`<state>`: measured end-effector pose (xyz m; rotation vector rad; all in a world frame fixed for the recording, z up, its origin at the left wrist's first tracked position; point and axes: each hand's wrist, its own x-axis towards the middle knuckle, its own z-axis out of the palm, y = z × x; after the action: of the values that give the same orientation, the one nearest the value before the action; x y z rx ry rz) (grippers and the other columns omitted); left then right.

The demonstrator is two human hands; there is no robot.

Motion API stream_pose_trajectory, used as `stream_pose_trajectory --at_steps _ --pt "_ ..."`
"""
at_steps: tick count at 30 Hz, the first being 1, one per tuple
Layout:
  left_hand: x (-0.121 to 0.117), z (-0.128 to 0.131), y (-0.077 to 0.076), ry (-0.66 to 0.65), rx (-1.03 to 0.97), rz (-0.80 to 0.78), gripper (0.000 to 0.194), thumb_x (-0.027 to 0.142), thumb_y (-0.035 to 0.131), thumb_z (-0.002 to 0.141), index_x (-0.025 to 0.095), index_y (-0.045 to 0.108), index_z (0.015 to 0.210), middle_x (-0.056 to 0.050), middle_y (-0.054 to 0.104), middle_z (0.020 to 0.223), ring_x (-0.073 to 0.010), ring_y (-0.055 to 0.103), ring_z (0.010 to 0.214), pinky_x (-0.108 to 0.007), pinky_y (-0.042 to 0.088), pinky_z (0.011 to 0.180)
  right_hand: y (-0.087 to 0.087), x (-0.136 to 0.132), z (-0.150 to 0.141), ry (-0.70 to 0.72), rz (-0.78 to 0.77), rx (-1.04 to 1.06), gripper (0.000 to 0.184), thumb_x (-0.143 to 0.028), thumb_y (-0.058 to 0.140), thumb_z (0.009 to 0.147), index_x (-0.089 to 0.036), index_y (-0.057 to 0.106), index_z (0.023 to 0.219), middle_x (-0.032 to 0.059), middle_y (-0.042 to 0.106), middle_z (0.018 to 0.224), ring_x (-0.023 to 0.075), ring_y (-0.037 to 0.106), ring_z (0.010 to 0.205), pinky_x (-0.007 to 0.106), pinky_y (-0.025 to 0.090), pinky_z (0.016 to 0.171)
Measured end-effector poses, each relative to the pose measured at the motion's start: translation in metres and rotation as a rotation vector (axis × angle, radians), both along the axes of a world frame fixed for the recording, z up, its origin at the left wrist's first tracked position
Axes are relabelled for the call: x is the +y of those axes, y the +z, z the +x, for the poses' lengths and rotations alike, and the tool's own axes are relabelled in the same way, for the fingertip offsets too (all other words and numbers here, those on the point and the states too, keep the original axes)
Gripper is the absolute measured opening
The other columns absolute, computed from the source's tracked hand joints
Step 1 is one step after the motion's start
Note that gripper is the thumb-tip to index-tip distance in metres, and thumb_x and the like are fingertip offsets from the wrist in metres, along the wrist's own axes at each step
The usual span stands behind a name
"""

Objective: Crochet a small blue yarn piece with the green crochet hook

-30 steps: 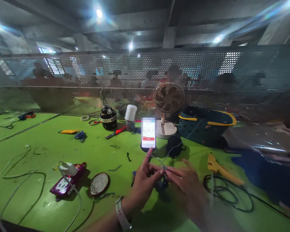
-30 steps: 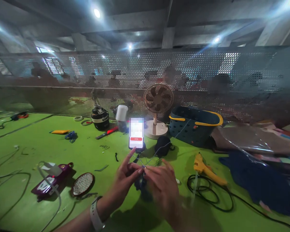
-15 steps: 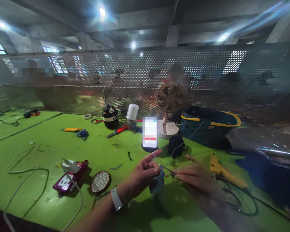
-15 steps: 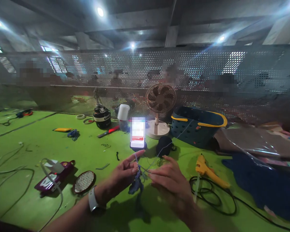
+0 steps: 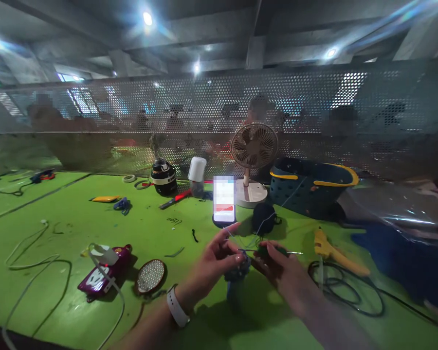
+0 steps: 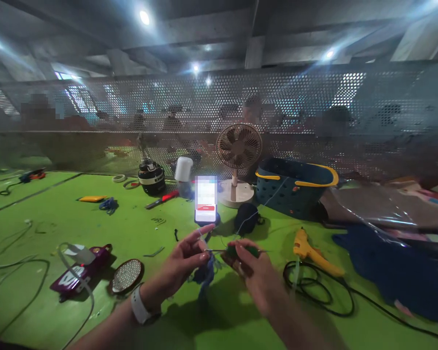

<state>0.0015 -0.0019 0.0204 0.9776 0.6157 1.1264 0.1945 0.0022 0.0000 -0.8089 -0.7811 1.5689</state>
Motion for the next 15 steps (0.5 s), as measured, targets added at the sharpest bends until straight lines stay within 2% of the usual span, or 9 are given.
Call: stream_pose_trajectory --at_steps 2,4,6,8,10,11,13,15 --pt "-0.002 0.003 -0.002 0.101 0.132 0.08 0.076 0.023 0.083 0.071 0.023 0.05 0.139 0.001 0.065 0.077 -0.0111 0.057 0.068 -0.023 0.046 0.064 -0.004 -0.002 -0.009 -0.039 -0.002 0.011 0.015 -0.037 0.083 0.071 -0.025 0.075 0.076 0.0006 0.079 0.086 0.021 0.074 0.082 0.039 0.06 0.082" --pt "-0.004 0.007 -0.007 0.2 0.262 0.17 0.081 0.024 0.08 0.074 0.022 0.042 0.145 -0.002 0.068 0.079 -0.0151 0.06 0.074 -0.028 0.049 0.07 -0.005 -0.005 -0.013 -0.16 0.108 -0.17 0.013 -0.037 0.08 0.074 -0.025 0.075 0.078 0.0017 0.079 0.084 0.0211 0.074 0.076 0.037 0.062 0.072" --pt "-0.007 0.011 -0.011 0.301 0.361 0.25 0.08 0.024 0.077 0.077 0.022 0.039 0.147 -0.002 0.069 0.079 -0.0172 0.061 0.077 -0.033 0.05 0.076 -0.004 -0.008 -0.013 -0.293 0.339 -0.487 0.01 -0.034 0.076 0.079 -0.025 0.076 0.083 0.0031 0.079 0.085 0.0214 0.074 0.074 0.035 0.061 0.068" --pt "-0.011 0.015 -0.014 0.357 0.422 0.292 0.076 0.023 0.074 0.079 0.024 0.039 0.147 -0.001 0.07 0.079 -0.0174 0.062 0.077 -0.035 0.049 0.082 -0.001 -0.009 -0.009 -0.423 0.713 -0.82 0.008 -0.028 0.072 0.083 -0.026 0.075 0.09 0.0034 0.079 0.09 0.0211 0.074 0.079 0.037 0.059 0.078" --pt "-0.014 0.019 -0.016 0.32 0.389 0.26 0.077 0.023 0.075 0.079 0.025 0.039 0.147 -0.001 0.07 0.079 -0.0165 0.062 0.076 -0.033 0.049 0.08 0.002 -0.01 -0.003 -0.52 1.126 -1.077 0.016 -0.02 0.067 0.087 -0.026 0.073 0.1 0.0046 0.079 0.099 0.0198 0.074 0.086 0.041 0.052 0.095" --pt "-0.015 0.02 -0.017 0.264 0.323 0.208 0.078 0.023 0.075 0.079 0.026 0.038 0.147 0.0 0.069 0.079 -0.0158 0.062 0.074 -0.031 0.049 0.075 0.003 -0.01 0.0 -0.556 1.282 -1.165 0.02 -0.017 0.065 0.088 -0.024 0.071 0.105 0.0062 0.078 0.103 0.0192 0.073 0.089 0.043 0.047 0.102" --pt "-0.015 0.02 -0.018 0.122 0.136 0.069 0.08 0.022 0.078 0.077 0.027 0.039 0.147 0.0 0.068 0.079 -0.0137 0.061 0.07 -0.026 0.047 0.066 0.005 -0.01 0.004 -0.559 1.433 -1.26 0.026 -0.014 0.059 0.091 -0.022 0.067 0.115 0.0098 0.075 0.113 0.0189 0.072 0.095 0.046 0.039 0.109" --pt "-0.012 0.017 -0.019 -0.017 -0.024 -0.045 0.077 0.017 0.08 0.073 0.025 0.046 0.142 0.001 0.067 0.077 -0.0124 0.062 0.07 -0.024 0.046 0.066 0.007 -0.01 0.006 -0.494 1.456 -1.229 0.028 -0.016 0.058 0.093 -0.023 0.064 0.119 0.0103 0.073 0.119 0.0197 0.071 0.1 0.049 0.037 0.111"
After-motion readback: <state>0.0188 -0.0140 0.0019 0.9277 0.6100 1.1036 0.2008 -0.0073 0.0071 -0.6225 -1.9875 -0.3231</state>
